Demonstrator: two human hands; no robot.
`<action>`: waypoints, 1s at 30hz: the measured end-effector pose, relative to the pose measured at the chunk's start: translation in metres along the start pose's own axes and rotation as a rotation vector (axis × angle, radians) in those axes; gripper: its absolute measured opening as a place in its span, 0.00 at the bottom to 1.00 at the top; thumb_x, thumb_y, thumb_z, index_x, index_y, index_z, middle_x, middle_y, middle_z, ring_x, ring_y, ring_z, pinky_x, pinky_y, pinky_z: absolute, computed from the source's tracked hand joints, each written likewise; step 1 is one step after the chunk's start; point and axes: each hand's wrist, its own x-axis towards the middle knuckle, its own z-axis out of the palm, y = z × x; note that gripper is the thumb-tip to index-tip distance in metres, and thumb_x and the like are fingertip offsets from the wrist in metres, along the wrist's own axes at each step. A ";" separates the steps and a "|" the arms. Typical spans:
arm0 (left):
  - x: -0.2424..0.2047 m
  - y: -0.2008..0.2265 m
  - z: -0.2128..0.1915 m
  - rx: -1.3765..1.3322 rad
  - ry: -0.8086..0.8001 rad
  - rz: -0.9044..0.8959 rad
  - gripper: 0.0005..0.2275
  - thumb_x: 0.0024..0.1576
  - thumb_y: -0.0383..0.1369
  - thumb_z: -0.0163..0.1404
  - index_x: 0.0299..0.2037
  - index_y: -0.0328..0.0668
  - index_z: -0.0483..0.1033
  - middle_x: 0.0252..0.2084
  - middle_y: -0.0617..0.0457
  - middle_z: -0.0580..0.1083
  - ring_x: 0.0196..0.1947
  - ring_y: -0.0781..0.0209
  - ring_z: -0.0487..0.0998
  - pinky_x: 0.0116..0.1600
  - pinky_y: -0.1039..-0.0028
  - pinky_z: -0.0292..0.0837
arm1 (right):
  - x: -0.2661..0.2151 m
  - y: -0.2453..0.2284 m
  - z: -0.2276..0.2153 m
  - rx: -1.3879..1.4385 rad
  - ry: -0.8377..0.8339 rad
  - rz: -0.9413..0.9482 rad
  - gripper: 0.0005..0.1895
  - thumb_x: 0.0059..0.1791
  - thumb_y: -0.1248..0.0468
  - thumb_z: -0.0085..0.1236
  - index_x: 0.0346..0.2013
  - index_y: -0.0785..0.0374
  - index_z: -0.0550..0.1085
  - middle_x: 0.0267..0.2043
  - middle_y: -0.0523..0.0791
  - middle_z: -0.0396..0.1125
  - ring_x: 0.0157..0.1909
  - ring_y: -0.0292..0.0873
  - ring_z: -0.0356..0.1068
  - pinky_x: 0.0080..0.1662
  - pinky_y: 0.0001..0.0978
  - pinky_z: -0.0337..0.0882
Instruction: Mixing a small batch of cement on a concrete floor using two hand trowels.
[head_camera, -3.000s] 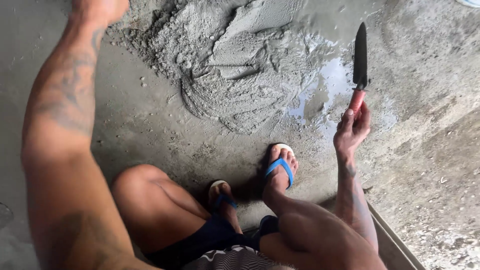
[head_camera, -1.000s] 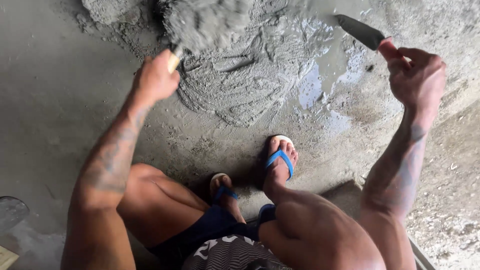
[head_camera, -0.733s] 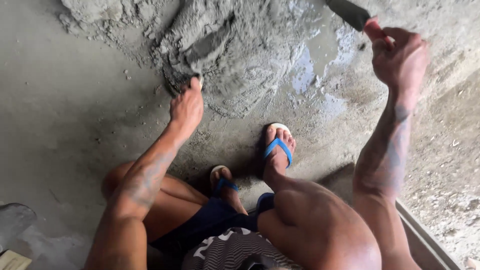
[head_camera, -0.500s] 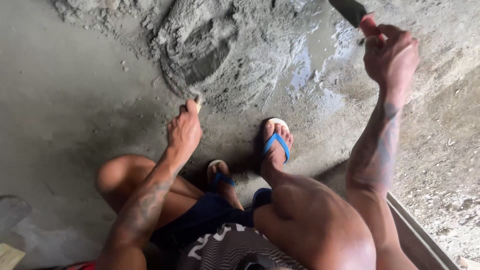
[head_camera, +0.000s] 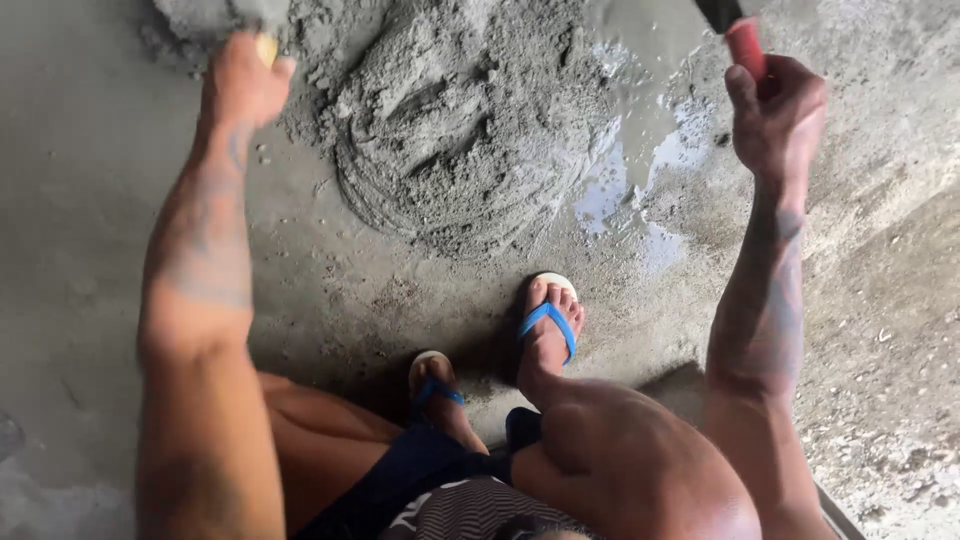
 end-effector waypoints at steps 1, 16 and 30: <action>0.024 0.014 0.000 -0.069 -0.072 -0.022 0.12 0.64 0.34 0.55 0.51 0.36 0.70 0.41 0.43 0.75 0.23 0.51 0.76 0.17 0.61 0.71 | 0.008 -0.002 0.002 0.074 -0.088 0.065 0.26 0.68 0.49 0.51 0.43 0.73 0.74 0.29 0.47 0.64 0.22 0.39 0.59 0.22 0.34 0.60; -0.111 0.040 -0.066 0.352 -0.174 0.350 0.13 0.63 0.22 0.53 0.58 0.33 0.71 0.28 0.44 0.78 0.16 0.55 0.77 0.19 0.66 0.77 | 0.162 -0.047 0.173 -0.220 -0.366 -0.009 0.15 0.62 0.65 0.41 0.32 0.53 0.68 0.25 0.40 0.61 0.21 0.37 0.55 0.19 0.37 0.56; 0.055 0.089 0.010 0.083 -0.328 0.218 0.21 0.51 0.22 0.45 0.57 0.37 0.74 0.41 0.31 0.76 0.17 0.39 0.77 0.14 0.55 0.71 | 0.101 -0.051 0.018 0.267 -0.315 -0.297 0.14 0.70 0.67 0.43 0.50 0.75 0.73 0.31 0.47 0.59 0.29 0.40 0.52 0.28 0.37 0.49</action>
